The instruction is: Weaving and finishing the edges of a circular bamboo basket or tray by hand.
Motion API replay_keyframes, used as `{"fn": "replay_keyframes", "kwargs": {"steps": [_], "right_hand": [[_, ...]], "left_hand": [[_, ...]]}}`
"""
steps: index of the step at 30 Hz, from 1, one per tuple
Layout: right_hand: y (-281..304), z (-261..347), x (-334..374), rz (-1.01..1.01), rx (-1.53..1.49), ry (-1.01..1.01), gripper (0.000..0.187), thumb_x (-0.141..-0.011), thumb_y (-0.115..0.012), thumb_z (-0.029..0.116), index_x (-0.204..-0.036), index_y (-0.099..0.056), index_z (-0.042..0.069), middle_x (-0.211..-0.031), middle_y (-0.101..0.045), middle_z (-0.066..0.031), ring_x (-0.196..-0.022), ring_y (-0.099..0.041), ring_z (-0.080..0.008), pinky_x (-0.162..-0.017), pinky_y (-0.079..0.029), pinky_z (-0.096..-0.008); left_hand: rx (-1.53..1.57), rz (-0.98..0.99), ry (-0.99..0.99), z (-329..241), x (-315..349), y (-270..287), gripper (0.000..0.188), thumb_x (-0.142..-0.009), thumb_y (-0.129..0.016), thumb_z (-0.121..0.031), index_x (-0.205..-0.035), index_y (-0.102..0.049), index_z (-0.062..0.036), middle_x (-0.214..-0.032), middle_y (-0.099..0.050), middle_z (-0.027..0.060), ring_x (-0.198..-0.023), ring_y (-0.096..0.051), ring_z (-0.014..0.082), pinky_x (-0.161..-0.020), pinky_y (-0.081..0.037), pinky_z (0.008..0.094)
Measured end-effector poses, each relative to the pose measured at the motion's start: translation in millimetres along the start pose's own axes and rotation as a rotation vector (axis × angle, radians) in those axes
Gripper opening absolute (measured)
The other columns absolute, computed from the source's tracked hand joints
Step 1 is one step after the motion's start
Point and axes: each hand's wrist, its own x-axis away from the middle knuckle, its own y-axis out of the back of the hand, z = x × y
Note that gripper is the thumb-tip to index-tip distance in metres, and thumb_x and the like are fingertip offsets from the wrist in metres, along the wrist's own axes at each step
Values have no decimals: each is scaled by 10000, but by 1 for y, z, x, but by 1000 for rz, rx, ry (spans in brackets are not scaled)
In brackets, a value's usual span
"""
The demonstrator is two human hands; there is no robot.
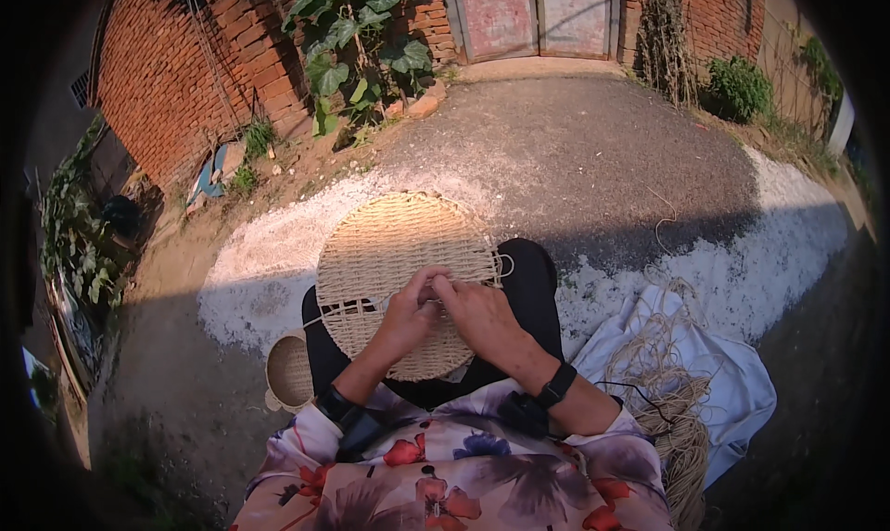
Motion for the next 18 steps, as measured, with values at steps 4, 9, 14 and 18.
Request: {"fn": "replay_keyframes", "kwargs": {"steps": [4,9,14,18], "right_hand": [[-11,-15,-2,-96,-242,-129,202,-840,-591,12,-1034,-539,39,-749,-639,-115,-682,-678,-253,-592,-522,-368],[-6,-30,-2,-116,-1073,-461,116,-877,-666,53,-952,-578,68,-710,-516,91,-565,-448,-19,-517,-387,-199],[38,-50,27,63,-1204,-640,143,-861,-708,79,-916,-578,99,-668,-485,105,-549,-361,14,-497,-260,-173],[43,-53,40,79,-914,-616,107,-873,-707,109,-856,-608,74,-641,-438,116,-576,-349,9,-520,-288,-193]], "left_hand": [[-255,-174,-120,-43,14,10,442,-831,-636,32,-1250,-552,-81,-1036,-699,137,-636,-630,191,-594,-509,328],[-343,-251,-106,-19,38,32,262,-820,-633,42,-1067,-623,-46,-915,-637,124,-744,-677,254,-669,-546,349],[-385,-309,-193,11,45,40,193,-803,-659,31,-981,-649,-43,-891,-608,106,-726,-648,262,-631,-527,365],[-544,-312,-263,1,45,40,185,-796,-696,-29,-973,-664,-74,-838,-563,92,-743,-613,274,-611,-497,386]]}}
